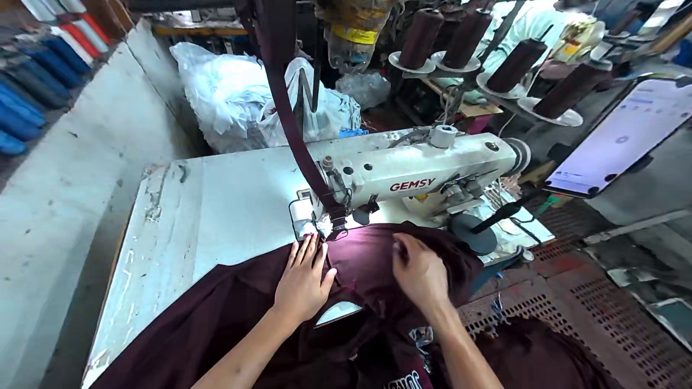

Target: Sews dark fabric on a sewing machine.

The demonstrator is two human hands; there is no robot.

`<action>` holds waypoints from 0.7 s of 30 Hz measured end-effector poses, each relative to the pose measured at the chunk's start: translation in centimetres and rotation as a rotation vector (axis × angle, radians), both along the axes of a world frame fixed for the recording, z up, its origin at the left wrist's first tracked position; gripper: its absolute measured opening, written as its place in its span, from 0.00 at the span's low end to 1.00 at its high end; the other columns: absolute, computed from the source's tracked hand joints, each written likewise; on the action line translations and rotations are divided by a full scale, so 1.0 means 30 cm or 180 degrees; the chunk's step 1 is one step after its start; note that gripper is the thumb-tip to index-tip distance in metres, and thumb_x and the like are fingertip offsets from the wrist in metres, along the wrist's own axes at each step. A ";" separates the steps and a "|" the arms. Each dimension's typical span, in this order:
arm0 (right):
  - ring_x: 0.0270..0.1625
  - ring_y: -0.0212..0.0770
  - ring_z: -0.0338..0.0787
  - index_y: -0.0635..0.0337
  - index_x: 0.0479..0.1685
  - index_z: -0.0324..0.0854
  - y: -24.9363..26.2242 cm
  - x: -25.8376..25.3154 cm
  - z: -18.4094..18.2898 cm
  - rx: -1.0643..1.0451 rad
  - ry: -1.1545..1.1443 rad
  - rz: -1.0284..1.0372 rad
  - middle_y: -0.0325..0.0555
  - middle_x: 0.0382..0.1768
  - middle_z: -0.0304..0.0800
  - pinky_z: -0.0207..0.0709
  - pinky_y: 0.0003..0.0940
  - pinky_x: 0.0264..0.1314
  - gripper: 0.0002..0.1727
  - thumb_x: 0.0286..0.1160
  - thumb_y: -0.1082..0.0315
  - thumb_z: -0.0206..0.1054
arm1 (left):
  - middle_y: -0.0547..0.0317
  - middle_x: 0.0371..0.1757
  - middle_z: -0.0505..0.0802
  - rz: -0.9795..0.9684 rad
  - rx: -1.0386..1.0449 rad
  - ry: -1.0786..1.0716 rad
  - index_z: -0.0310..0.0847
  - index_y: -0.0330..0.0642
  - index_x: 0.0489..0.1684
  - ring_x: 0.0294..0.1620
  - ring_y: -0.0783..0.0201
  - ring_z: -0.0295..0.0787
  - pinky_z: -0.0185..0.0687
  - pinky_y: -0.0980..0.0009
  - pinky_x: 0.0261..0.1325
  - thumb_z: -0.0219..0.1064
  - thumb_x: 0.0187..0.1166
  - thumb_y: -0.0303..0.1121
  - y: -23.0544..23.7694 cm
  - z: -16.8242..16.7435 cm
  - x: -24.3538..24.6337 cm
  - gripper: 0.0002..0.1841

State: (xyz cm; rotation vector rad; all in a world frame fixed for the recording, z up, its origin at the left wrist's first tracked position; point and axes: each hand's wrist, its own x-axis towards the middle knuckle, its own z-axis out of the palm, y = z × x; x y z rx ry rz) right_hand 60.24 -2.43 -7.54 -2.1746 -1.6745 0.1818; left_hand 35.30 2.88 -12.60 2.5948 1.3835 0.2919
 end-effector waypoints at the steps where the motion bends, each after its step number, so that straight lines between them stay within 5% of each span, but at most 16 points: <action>1: 0.45 0.55 0.95 0.53 0.65 0.88 0.002 -0.071 0.006 0.0099 0.0085 0.0310 0.51 0.56 0.94 0.87 0.59 0.42 0.18 0.81 0.60 0.63 | 0.45 0.94 0.62 -0.0001 0.0006 -0.0085 0.64 0.42 0.90 0.97 0.51 0.47 0.34 0.48 0.97 0.42 0.90 0.58 0.001 -0.003 -0.002 0.36; 4: 0.37 0.44 0.93 0.43 0.58 0.92 0.036 -0.250 -0.035 0.0064 0.0429 0.1094 0.41 0.45 0.93 0.87 0.51 0.34 0.15 0.74 0.58 0.68 | 0.41 0.91 0.66 -0.0072 0.0123 -0.0461 0.69 0.35 0.85 0.94 0.48 0.55 0.45 0.51 0.96 0.51 0.88 0.49 0.006 -0.018 -0.014 0.32; 6: 0.33 0.45 0.90 0.40 0.62 0.91 0.072 -0.310 -0.082 0.0033 0.0305 0.1213 0.43 0.39 0.89 0.81 0.49 0.28 0.19 0.71 0.59 0.67 | 0.39 0.90 0.67 -0.0107 0.0075 -0.0644 0.71 0.31 0.82 0.93 0.48 0.58 0.46 0.53 0.96 0.57 0.80 0.34 0.010 -0.012 -0.018 0.30; 9: 0.28 0.48 0.89 0.38 0.73 0.86 0.102 -0.338 -0.123 0.0081 -0.0245 0.1011 0.48 0.40 0.89 0.78 0.46 0.23 0.29 0.67 0.61 0.66 | 0.43 0.90 0.68 -0.0082 -0.0016 -0.0611 0.70 0.32 0.84 0.94 0.52 0.57 0.45 0.57 0.96 0.57 0.75 0.26 0.020 0.002 -0.017 0.31; 11: 0.28 0.49 0.90 0.40 0.79 0.82 0.120 -0.345 -0.117 -0.0086 -0.0488 0.0939 0.49 0.44 0.91 0.80 0.47 0.24 0.31 0.69 0.62 0.65 | 0.46 0.89 0.72 -0.0135 0.0098 -0.0626 0.72 0.32 0.82 0.93 0.53 0.60 0.47 0.55 0.95 0.56 0.75 0.26 0.040 -0.005 -0.018 0.30; 15: 0.28 0.49 0.91 0.46 0.63 0.90 0.163 -0.343 -0.138 0.0250 -0.0676 0.0988 0.48 0.41 0.92 0.79 0.46 0.22 0.23 0.67 0.62 0.65 | 0.49 0.86 0.77 -0.0051 0.0411 -0.0651 0.78 0.34 0.77 0.89 0.54 0.68 0.54 0.50 0.93 0.54 0.78 0.29 0.078 -0.023 -0.014 0.26; 21: 0.28 0.46 0.91 0.45 0.56 0.90 0.159 -0.327 -0.144 0.0361 -0.0553 0.0976 0.45 0.41 0.91 0.81 0.46 0.22 0.19 0.65 0.61 0.68 | 0.50 0.80 0.83 -0.0098 0.0684 -0.0567 0.83 0.37 0.70 0.86 0.51 0.73 0.60 0.46 0.90 0.60 0.72 0.34 0.107 -0.040 -0.005 0.26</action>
